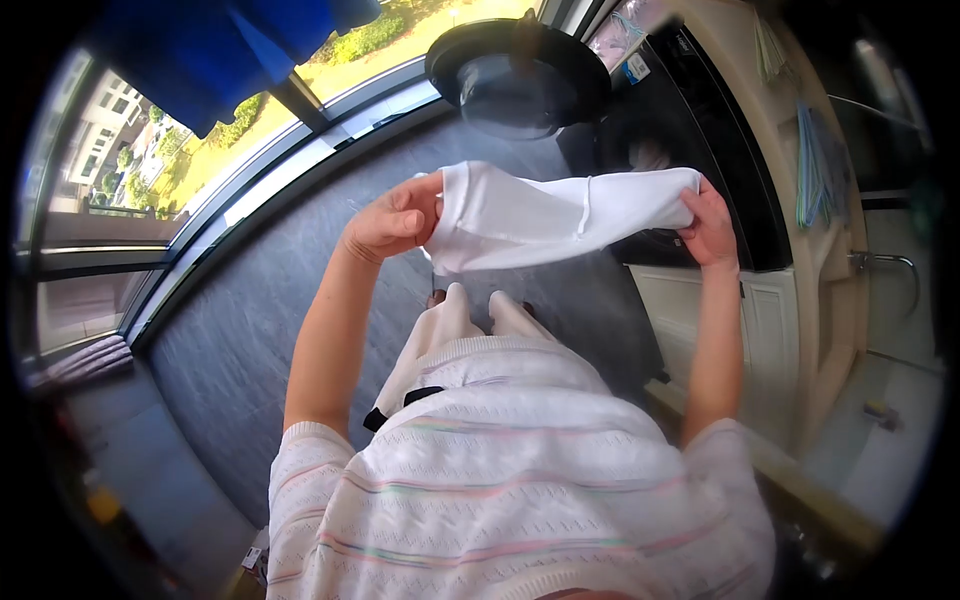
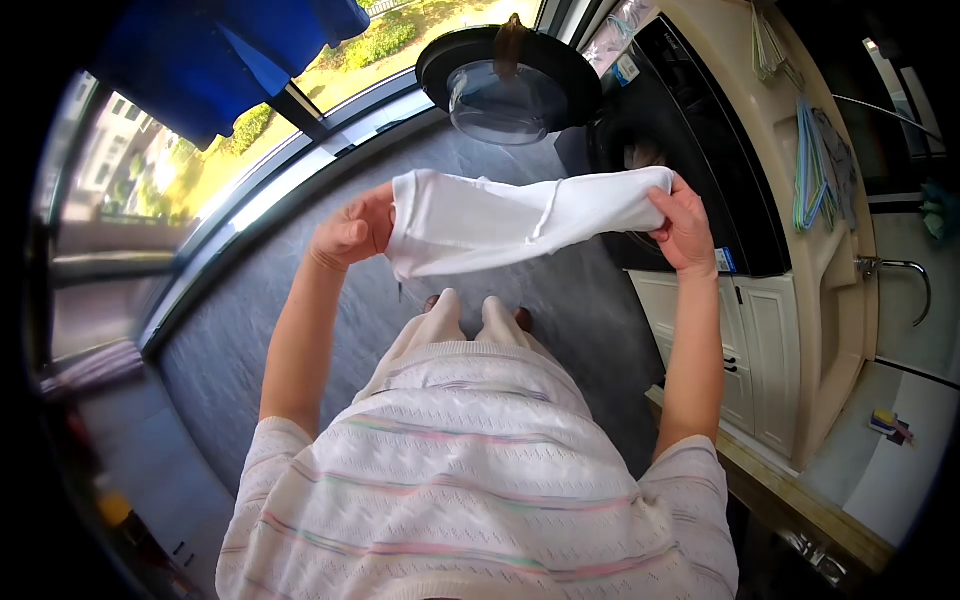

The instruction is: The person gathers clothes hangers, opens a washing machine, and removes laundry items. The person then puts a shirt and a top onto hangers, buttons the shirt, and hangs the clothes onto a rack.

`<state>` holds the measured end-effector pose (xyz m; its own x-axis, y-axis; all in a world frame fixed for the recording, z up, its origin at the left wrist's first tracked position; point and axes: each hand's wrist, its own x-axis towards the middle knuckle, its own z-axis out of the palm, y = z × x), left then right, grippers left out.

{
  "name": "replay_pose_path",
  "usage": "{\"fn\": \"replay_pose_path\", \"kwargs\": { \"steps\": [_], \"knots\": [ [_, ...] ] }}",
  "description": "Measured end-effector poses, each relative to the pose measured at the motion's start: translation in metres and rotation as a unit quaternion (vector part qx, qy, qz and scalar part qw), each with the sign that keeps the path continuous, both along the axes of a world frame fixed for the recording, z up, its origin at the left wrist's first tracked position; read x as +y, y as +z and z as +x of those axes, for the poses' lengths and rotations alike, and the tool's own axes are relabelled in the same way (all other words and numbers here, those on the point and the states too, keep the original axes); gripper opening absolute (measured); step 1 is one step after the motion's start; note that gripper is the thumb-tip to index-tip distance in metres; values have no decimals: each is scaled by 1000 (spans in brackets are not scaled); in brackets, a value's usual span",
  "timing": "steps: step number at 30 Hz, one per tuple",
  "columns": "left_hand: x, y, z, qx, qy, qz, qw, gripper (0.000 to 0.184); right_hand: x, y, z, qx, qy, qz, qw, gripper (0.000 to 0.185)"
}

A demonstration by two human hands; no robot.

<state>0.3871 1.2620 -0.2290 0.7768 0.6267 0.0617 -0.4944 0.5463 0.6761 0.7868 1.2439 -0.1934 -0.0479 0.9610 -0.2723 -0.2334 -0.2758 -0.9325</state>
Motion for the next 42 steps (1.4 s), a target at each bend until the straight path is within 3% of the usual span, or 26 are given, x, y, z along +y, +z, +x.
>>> {"fn": "replay_pose_path", "kwargs": {
  "steps": [2,9,15,17,19,21,23,27,30,33,34,37,40,42],
  "knots": [
    [11,0,-14,17,67,-25,997,82,8,-12,18,-7,-16,-11,1000,21],
    [8,8,-25,56,116,-49,991,66,16,-38,64,0,-119,-21,993,27],
    [6,25,10,20,126,-53,990,64,34,-40,32,-187,-209,-34,959,26],
    [6,36,27,4,135,-59,989,61,29,-54,5,-249,-113,-26,962,21],
    [7,37,41,-34,136,-82,987,58,4,-39,-58,-185,63,-85,977,20],
    [8,38,53,-70,137,-106,982,54,-21,-35,-112,-177,203,-110,957,24],
    [7,42,64,-74,166,-123,976,52,-30,-33,-153,-185,218,-107,952,29],
    [5,42,79,-103,202,-153,962,46,-20,-53,-191,-308,149,99,935,34],
    [2,48,92,-129,234,-176,947,45,-5,-75,-203,-286,-15,223,932,26],
    [3,50,90,-128,255,-169,943,47,12,-92,-191,-322,-67,137,934,19],
    [5,50,88,-121,260,-163,944,49,14,-92,-186,-267,-64,136,952,18],
    [18,42,65,2,338,-65,939,49,18,-77,-172,-101,-71,126,984,16],
    [27,20,40,182,361,32,914,43,20,-47,-152,-55,20,22,998,15],
    [29,-2,29,314,374,59,871,34,23,-27,-152,-57,52,60,995,13]
  ]
}}
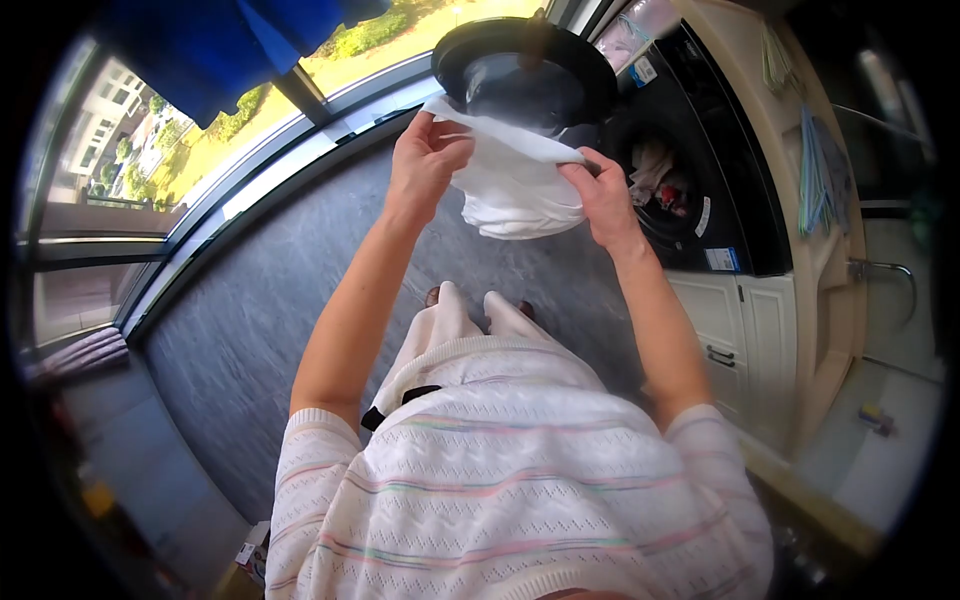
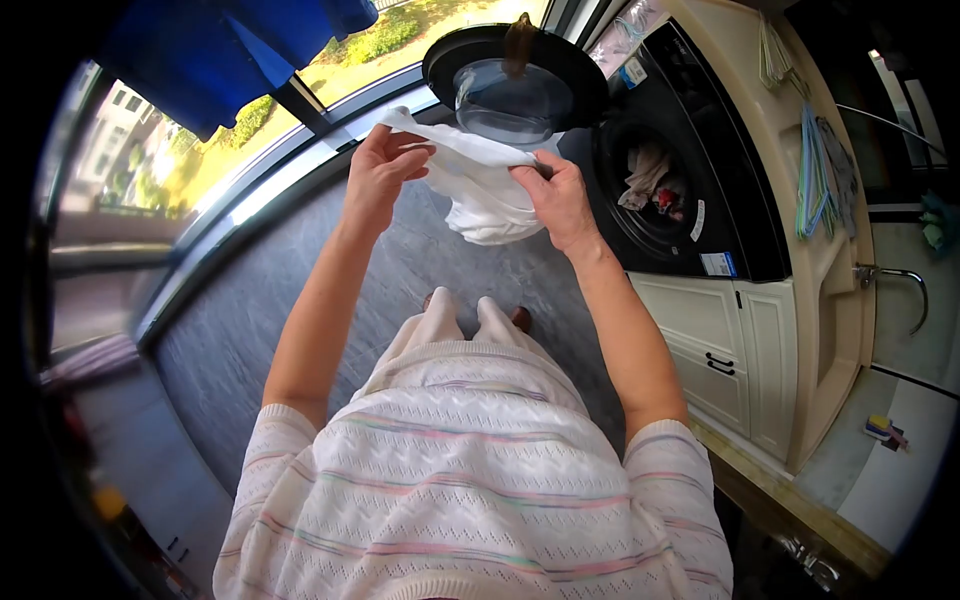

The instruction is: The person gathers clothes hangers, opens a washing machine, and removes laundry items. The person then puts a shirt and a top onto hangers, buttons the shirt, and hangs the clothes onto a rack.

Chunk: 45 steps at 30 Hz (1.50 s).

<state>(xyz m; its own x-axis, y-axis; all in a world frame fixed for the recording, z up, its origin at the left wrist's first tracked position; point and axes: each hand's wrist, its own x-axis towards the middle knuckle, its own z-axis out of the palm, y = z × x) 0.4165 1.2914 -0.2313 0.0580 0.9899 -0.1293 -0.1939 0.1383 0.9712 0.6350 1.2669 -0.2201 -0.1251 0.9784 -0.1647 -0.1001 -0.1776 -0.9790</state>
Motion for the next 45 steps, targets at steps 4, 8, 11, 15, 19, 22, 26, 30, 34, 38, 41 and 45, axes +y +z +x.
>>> {"fn": "replay_pose_path", "kwargs": {
  "steps": [4,8,11,15,19,22,26,30,34,38,41,45],
  "knots": [
    [-4,-22,-4,293,13,7,956,34,7,30,-5,-46,55,29,997,13],
    [-17,-12,18,533,-40,36,844,39,10,32,-6,-123,116,30,985,12],
    [-21,-32,46,477,-35,167,862,32,10,30,0,-178,149,52,971,14],
    [-13,-54,53,302,-100,87,944,18,7,40,23,-222,144,85,961,15],
    [-14,-32,52,119,-76,7,990,9,2,26,72,-345,137,71,926,25],
    [-24,13,68,141,-106,31,984,9,-19,-3,102,-556,134,118,812,20],
    [-47,56,99,151,-125,123,973,14,-50,-51,120,-610,146,80,775,14],
    [-53,82,119,215,-61,233,947,14,-58,-49,144,-520,126,-14,844,20],
    [-30,90,110,526,-37,290,799,19,-51,-7,189,-317,67,36,945,27],
    [-28,83,90,688,-144,269,658,10,-62,24,212,-357,157,37,920,27],
    [-33,84,96,587,-246,250,730,6,-62,31,223,-341,183,9,922,29],
    [-44,94,121,193,-230,21,954,5,-64,70,252,-301,250,-9,920,25]
  ]
}}
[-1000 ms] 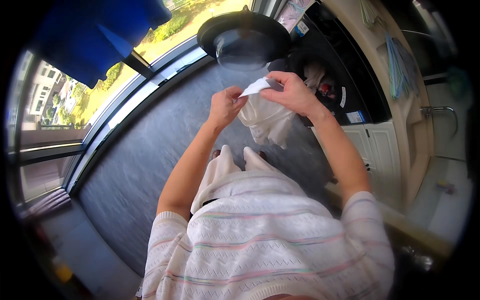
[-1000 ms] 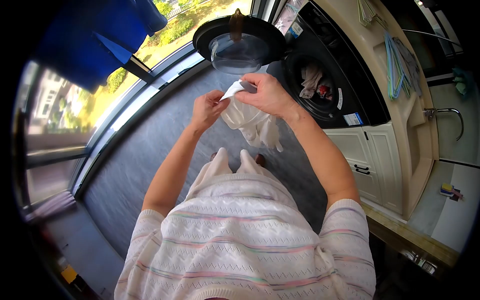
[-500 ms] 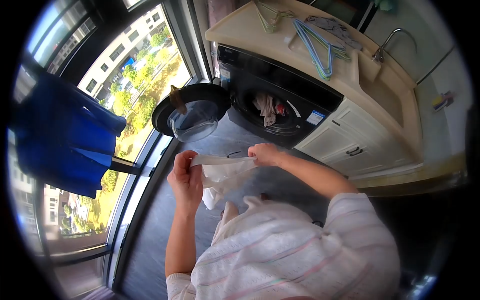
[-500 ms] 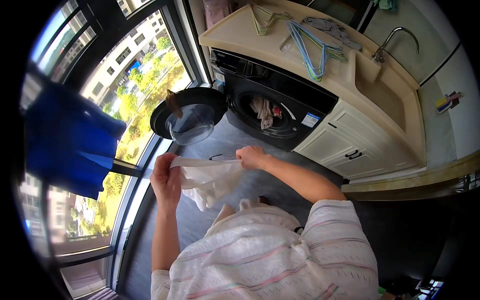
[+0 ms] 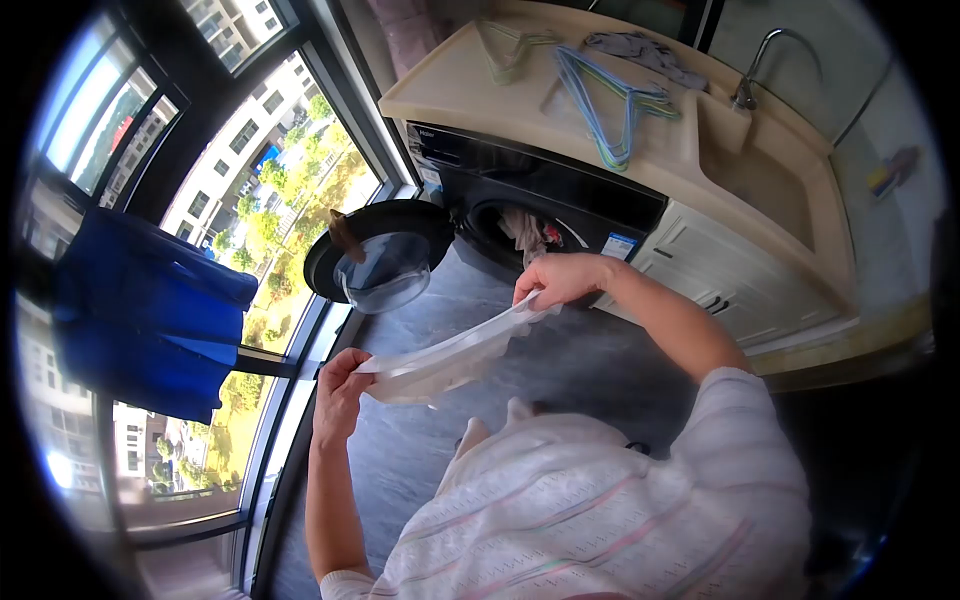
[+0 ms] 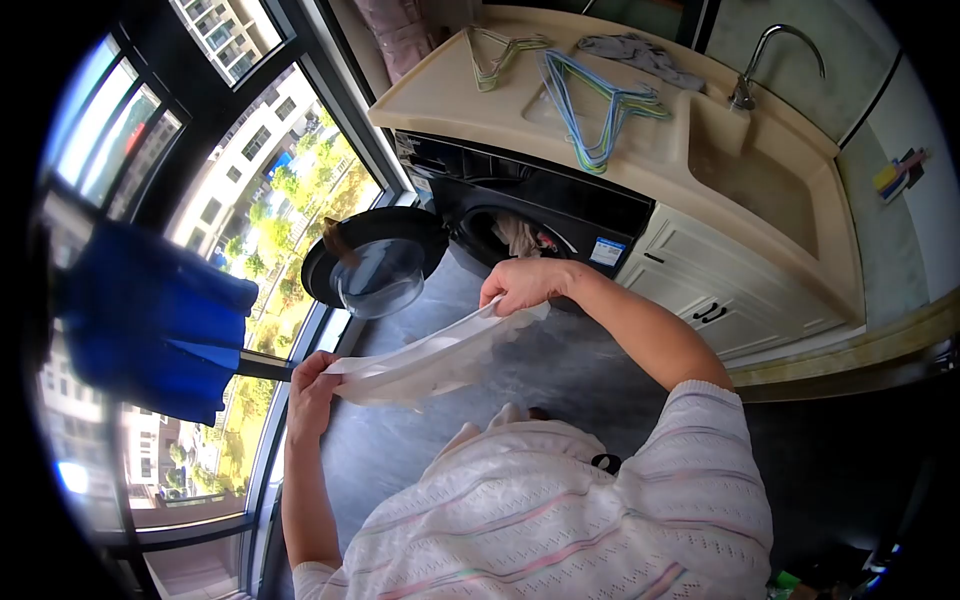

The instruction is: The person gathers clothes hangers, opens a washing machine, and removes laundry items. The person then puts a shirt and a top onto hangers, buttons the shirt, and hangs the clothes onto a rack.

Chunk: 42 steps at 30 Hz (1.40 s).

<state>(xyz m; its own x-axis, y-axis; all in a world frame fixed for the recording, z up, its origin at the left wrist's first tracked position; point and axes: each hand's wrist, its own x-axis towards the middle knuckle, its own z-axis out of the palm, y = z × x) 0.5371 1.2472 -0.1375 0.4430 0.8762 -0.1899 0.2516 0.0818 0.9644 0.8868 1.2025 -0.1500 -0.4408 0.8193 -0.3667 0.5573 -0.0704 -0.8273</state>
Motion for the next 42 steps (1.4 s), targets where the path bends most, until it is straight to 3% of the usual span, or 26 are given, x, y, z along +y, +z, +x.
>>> {"fn": "replay_pose_path", "kwargs": {
  "steps": [2,3,4,5,7,9,12,15,21,24,27,30,37,42],
  "knots": [
    [-8,4,19,-193,60,-90,975,6,8,3,28,61,54,-6,997,29],
    [-11,9,28,-197,45,-100,974,7,11,28,43,45,-27,-28,998,25],
    [-14,14,35,-202,29,-111,973,8,19,41,65,68,-178,-11,982,21],
    [-18,18,42,-207,13,-122,971,8,32,43,94,62,-328,71,940,19],
    [-28,25,57,-192,5,-108,975,10,59,23,175,-97,-507,228,826,29],
    [-34,26,66,-181,-10,-100,978,11,67,13,230,-322,-541,194,752,31],
    [-40,24,72,-149,-32,-95,984,13,71,-3,257,-309,-566,116,755,28],
    [-42,22,76,-128,-42,-95,986,14,78,-18,259,-145,-592,104,786,23],
    [-45,23,82,-99,-22,-93,990,12,76,-17,262,-45,-632,80,769,15],
    [-48,24,85,-84,-3,-84,993,10,77,-23,271,227,-666,96,704,15],
    [-47,23,80,-67,1,-62,996,9,67,-15,273,335,-668,97,657,15],
    [-44,25,75,-16,0,-20,1000,8,67,-8,261,377,-609,141,684,16],
    [-28,31,58,44,20,100,994,7,70,33,206,246,-522,260,774,18],
    [-17,41,46,80,55,141,985,10,53,55,165,303,-468,271,785,17]
  ]
}}
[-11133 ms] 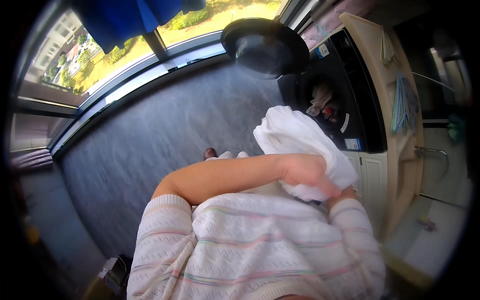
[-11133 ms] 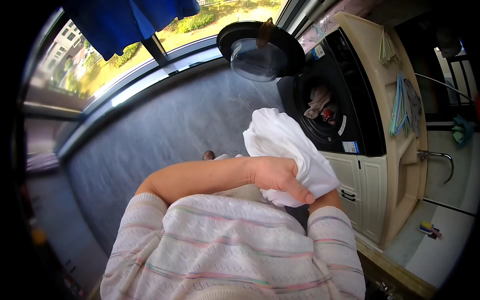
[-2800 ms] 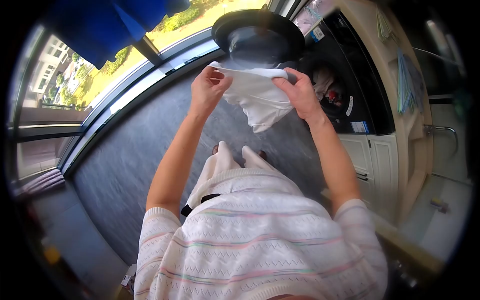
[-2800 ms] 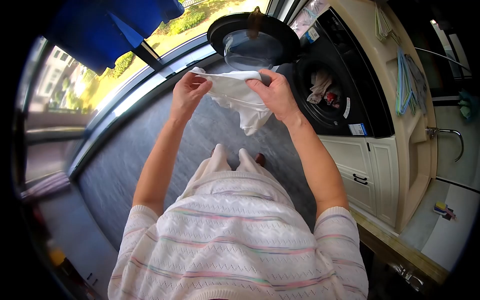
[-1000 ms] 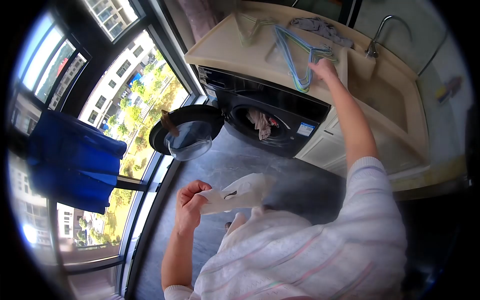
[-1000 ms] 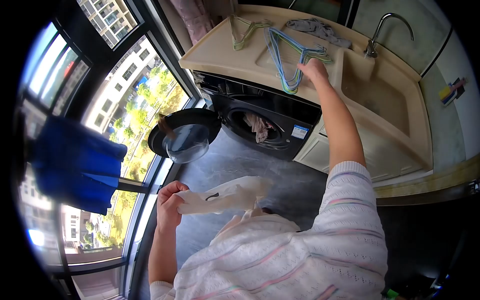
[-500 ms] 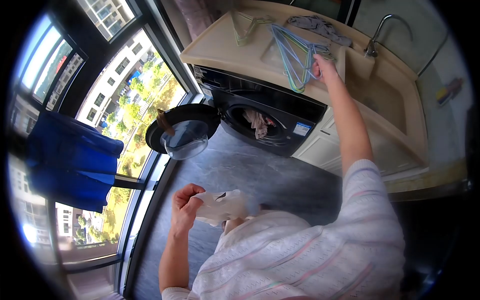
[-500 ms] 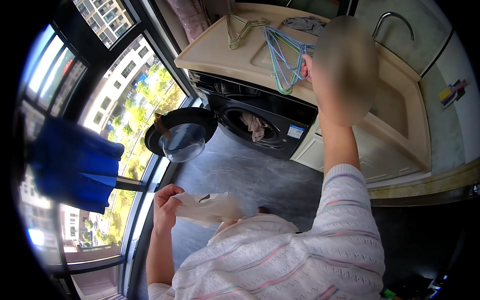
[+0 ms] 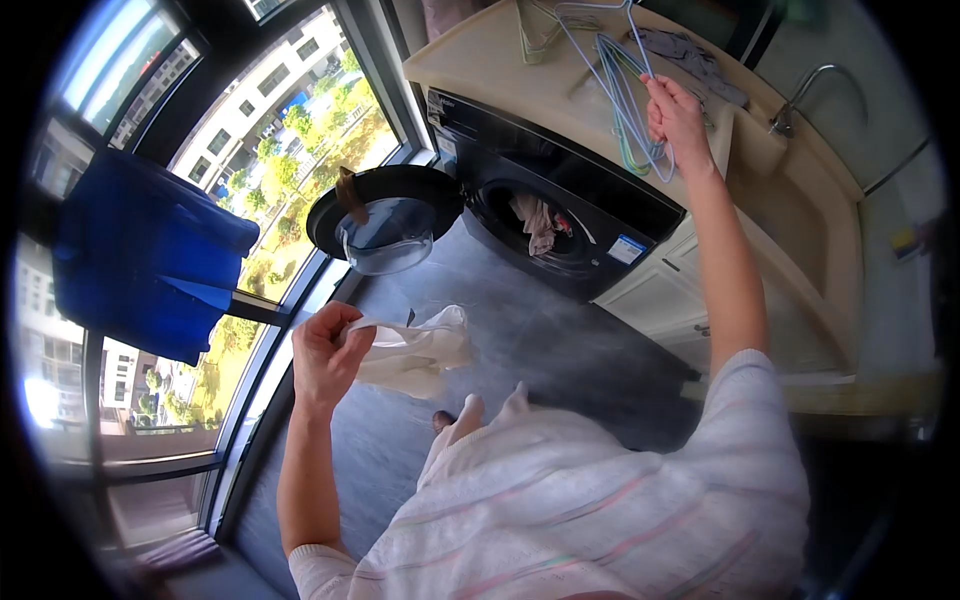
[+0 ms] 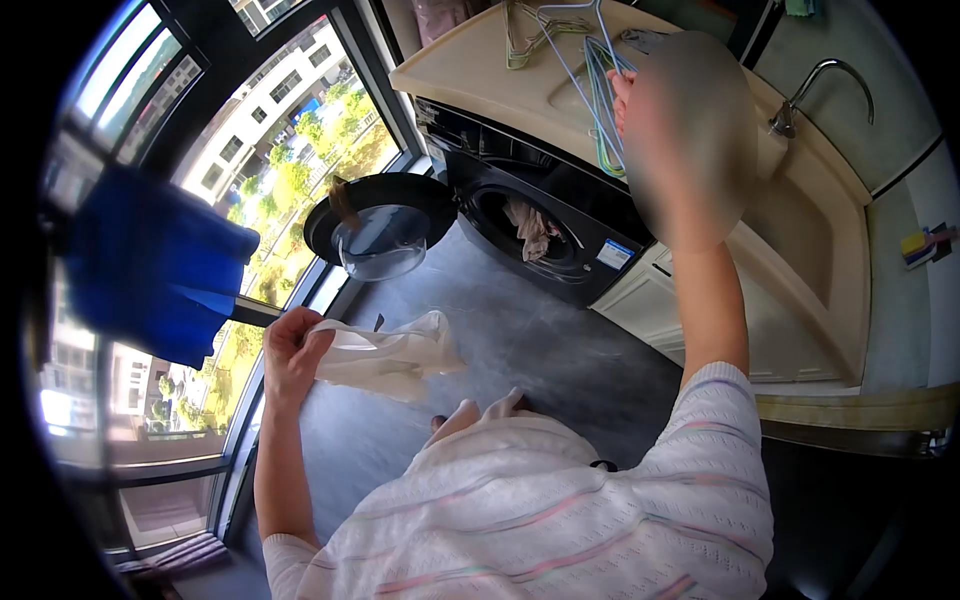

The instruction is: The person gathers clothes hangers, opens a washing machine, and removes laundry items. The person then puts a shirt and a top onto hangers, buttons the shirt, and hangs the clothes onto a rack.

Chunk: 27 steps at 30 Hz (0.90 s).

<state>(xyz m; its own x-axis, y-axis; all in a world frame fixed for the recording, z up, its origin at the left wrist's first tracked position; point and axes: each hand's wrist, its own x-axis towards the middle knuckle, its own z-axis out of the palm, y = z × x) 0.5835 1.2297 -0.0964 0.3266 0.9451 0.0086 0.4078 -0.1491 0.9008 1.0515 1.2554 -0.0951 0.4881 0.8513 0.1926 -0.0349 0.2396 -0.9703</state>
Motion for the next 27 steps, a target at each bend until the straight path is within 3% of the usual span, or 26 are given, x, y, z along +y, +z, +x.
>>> {"fn": "replay_pose_path", "kwargs": {
  "steps": [5,11,16,20,23,27],
  "knots": [
    [13,23,-6,96,23,111,989,17,-44,-21,-77,57,27,102,993,18],
    [22,70,11,192,20,166,967,18,-29,1,-127,225,154,45,961,27],
    [32,86,23,289,6,291,912,23,0,-23,-143,70,78,-11,994,49],
    [44,90,32,367,-8,309,877,30,-4,-1,-157,82,95,55,991,46],
    [51,93,39,416,-18,285,864,30,3,11,-153,256,156,103,948,36],
    [55,92,48,384,-28,236,892,31,6,38,-145,387,332,262,819,27]
  ]
}}
